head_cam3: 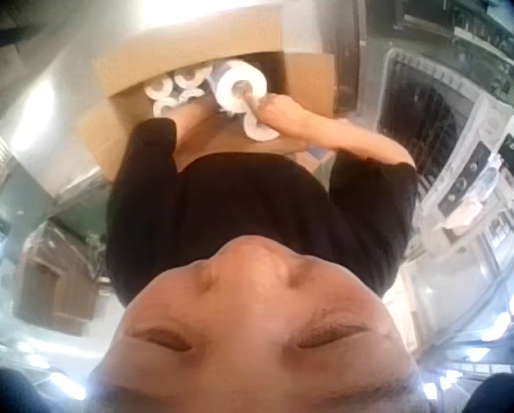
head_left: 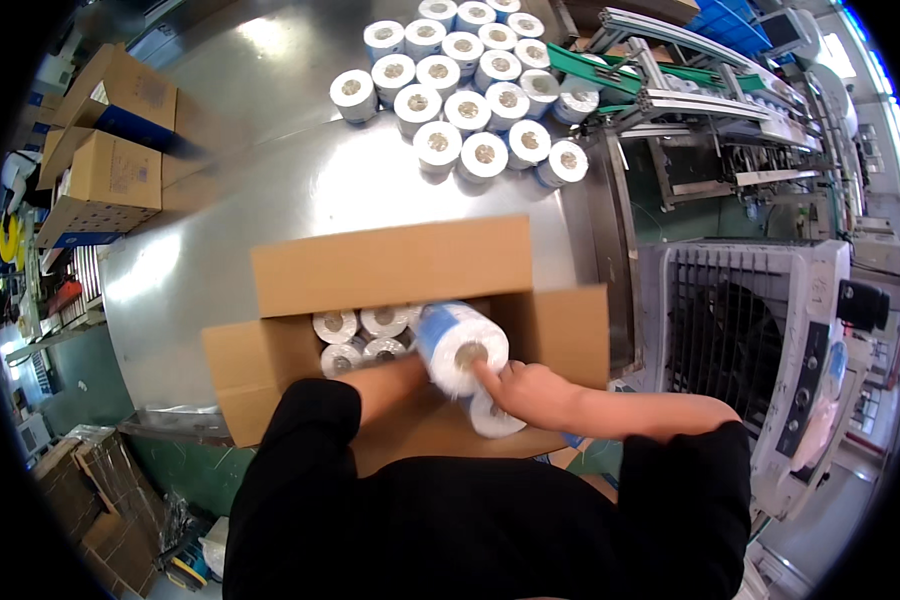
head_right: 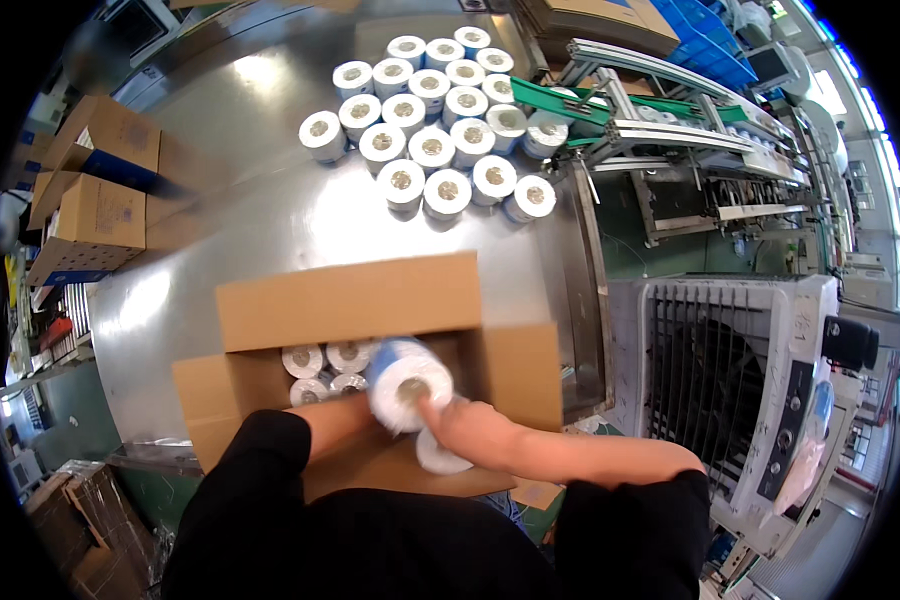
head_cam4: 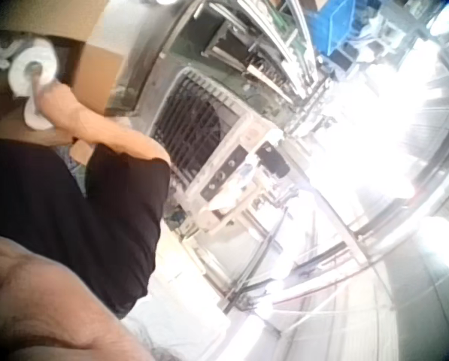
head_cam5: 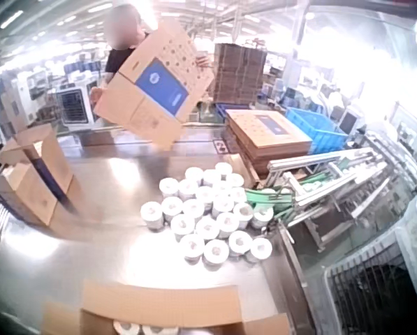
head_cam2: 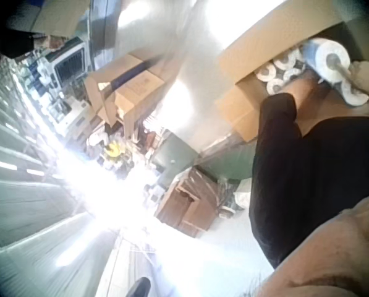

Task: The person packs cylindrical rolls into cardboard boxes on a factory floor. They repeatedly pick up rolls from a metal table, place them into a box, and then move the filled box aside to retrieve a new one. The process is continuous and repetitive, with the person handling the rolls by hand.

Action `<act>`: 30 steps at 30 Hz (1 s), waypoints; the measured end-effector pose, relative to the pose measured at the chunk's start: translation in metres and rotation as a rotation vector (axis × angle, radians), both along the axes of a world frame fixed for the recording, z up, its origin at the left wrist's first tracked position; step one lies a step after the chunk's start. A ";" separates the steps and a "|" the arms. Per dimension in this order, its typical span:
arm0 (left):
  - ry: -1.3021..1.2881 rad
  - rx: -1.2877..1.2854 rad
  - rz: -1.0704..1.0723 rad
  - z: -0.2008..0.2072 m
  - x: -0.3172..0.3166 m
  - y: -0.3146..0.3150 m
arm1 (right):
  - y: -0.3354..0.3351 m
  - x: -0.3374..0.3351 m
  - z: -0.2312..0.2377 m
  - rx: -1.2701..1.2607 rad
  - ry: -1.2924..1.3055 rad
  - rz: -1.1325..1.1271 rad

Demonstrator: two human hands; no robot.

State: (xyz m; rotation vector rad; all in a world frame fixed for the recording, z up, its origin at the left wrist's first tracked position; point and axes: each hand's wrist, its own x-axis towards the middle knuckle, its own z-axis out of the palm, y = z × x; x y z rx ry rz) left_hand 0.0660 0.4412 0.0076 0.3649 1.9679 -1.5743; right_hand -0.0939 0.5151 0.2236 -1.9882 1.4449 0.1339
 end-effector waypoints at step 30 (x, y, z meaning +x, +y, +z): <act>0.990 1.153 1.434 -0.036 -0.257 -0.251 | -0.216 -0.262 -0.291 -0.123 -0.109 -1.970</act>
